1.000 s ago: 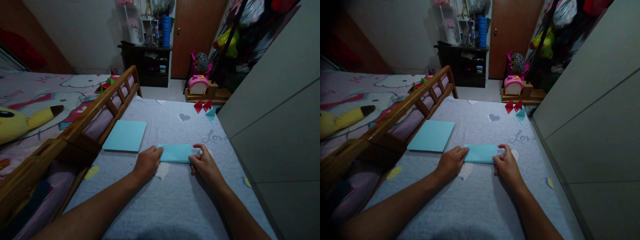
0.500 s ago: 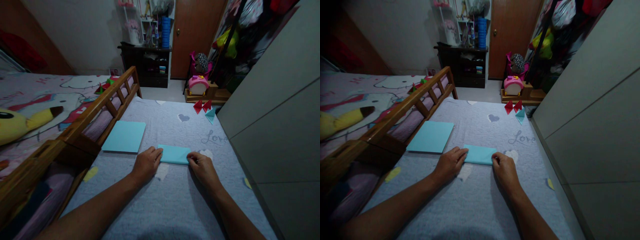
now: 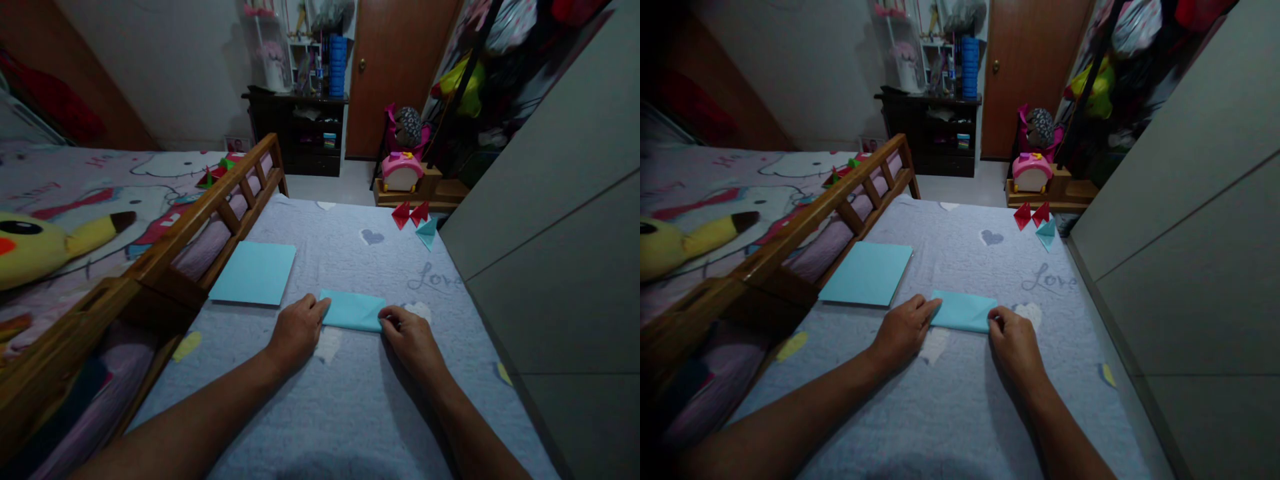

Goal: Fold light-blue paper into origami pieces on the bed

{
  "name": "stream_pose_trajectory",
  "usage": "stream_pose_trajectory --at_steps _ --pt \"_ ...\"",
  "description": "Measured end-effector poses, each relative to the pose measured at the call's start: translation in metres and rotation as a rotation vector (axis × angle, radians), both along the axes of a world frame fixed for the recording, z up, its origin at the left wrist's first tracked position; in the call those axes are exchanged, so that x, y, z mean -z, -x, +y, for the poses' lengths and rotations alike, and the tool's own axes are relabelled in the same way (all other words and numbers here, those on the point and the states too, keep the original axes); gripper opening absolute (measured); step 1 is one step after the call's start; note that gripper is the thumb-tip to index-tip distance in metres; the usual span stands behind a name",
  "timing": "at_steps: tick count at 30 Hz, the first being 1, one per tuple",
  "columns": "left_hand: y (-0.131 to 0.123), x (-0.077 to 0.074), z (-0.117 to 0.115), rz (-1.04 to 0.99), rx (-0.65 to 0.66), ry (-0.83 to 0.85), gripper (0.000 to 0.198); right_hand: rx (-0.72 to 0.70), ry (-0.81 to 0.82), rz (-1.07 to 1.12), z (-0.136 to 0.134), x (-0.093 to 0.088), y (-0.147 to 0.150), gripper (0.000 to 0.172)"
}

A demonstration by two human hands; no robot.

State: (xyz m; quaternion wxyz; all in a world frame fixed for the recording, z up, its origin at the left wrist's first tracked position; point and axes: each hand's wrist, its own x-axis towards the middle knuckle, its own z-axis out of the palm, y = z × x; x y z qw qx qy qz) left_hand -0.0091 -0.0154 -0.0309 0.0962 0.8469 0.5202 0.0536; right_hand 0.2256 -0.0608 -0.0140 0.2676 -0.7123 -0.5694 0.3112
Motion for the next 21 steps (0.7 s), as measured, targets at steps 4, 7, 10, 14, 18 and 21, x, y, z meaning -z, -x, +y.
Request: stream_pose_trajectory --at_steps 4,7,10,14,18,21 --pt "-0.0016 0.0006 0.0009 0.040 -0.003 -0.002 0.037 -0.008 -0.012 -0.013 0.0002 0.0008 -0.0009 0.029" --pt "-0.0029 -0.0002 0.0012 0.087 -0.004 0.007 0.041 -0.025 -0.020 -0.018 0.0002 0.0008 -0.0013 0.028" --pt "-0.0035 -0.0013 0.0012 0.108 0.003 -0.001 0.041 -0.029 -0.019 -0.020 -0.0001 0.0007 -0.0013 0.027" --pt "-0.0033 -0.0024 0.0011 0.114 0.004 -0.003 0.041 -0.026 -0.012 -0.015 -0.0005 0.0006 -0.0012 0.026" --pt "-0.0022 -0.0042 0.0015 0.120 0.038 -0.003 0.040 -0.025 -0.003 -0.022 -0.0005 0.0001 -0.0015 0.026" --pt "-0.0013 -0.0058 0.0019 0.124 0.070 0.002 0.040 -0.029 0.004 -0.028 -0.0001 0.0010 -0.0017 0.027"
